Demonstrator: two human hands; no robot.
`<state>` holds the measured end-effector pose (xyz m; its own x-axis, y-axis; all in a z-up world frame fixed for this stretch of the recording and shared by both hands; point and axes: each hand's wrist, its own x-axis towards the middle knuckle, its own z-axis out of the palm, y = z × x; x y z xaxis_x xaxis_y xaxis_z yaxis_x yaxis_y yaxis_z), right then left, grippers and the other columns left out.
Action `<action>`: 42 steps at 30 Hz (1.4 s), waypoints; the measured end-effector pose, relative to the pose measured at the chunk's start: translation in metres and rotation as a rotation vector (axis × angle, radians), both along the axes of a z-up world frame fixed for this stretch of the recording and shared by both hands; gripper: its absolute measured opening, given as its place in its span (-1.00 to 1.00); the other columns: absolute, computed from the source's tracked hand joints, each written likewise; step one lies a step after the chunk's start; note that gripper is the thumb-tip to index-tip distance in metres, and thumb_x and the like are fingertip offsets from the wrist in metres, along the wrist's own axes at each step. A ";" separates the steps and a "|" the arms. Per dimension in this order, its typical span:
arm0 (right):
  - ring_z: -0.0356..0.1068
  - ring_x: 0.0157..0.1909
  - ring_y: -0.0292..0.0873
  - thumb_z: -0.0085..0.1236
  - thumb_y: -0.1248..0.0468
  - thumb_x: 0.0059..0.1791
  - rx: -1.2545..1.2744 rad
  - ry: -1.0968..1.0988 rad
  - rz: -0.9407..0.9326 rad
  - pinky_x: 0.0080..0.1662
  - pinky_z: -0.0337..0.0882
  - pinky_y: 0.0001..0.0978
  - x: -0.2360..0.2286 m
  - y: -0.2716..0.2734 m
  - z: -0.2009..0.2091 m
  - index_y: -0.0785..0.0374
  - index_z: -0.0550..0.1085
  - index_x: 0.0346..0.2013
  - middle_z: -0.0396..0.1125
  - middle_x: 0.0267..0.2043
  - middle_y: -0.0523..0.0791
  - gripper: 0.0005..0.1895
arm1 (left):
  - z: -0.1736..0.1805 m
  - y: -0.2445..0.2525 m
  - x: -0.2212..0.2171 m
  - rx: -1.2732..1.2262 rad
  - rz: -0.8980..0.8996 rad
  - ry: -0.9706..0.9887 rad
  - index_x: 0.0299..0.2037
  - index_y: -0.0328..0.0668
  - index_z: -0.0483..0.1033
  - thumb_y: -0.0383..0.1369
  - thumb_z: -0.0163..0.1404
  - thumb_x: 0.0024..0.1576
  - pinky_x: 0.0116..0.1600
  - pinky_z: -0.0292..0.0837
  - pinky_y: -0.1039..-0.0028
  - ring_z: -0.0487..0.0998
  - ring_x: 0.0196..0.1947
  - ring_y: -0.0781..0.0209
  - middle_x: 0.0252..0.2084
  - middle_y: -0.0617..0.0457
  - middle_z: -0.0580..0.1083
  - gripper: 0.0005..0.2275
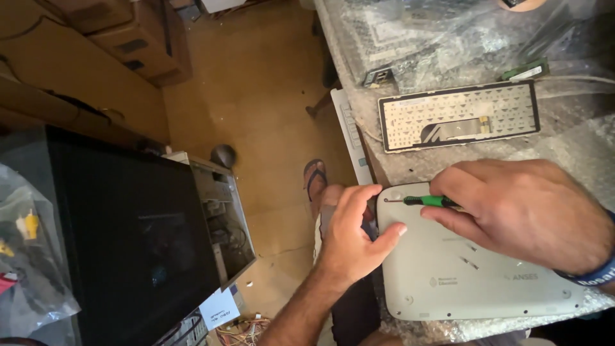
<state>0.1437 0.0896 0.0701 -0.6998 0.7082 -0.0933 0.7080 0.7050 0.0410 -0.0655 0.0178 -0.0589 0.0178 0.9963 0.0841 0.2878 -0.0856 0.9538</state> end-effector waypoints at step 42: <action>0.34 -0.21 -0.10 0.25 0.17 -0.12 -0.093 0.865 -0.832 -0.02 0.30 -0.25 0.294 -0.169 -0.163 0.29 0.51 -0.39 0.32 -0.36 -0.07 -0.77 | 0.078 -0.010 0.030 0.448 -0.311 0.142 -0.41 -0.27 0.33 -0.37 -0.24 0.33 -0.15 0.25 0.20 0.32 -0.39 -0.02 -0.41 -0.04 0.33 -0.75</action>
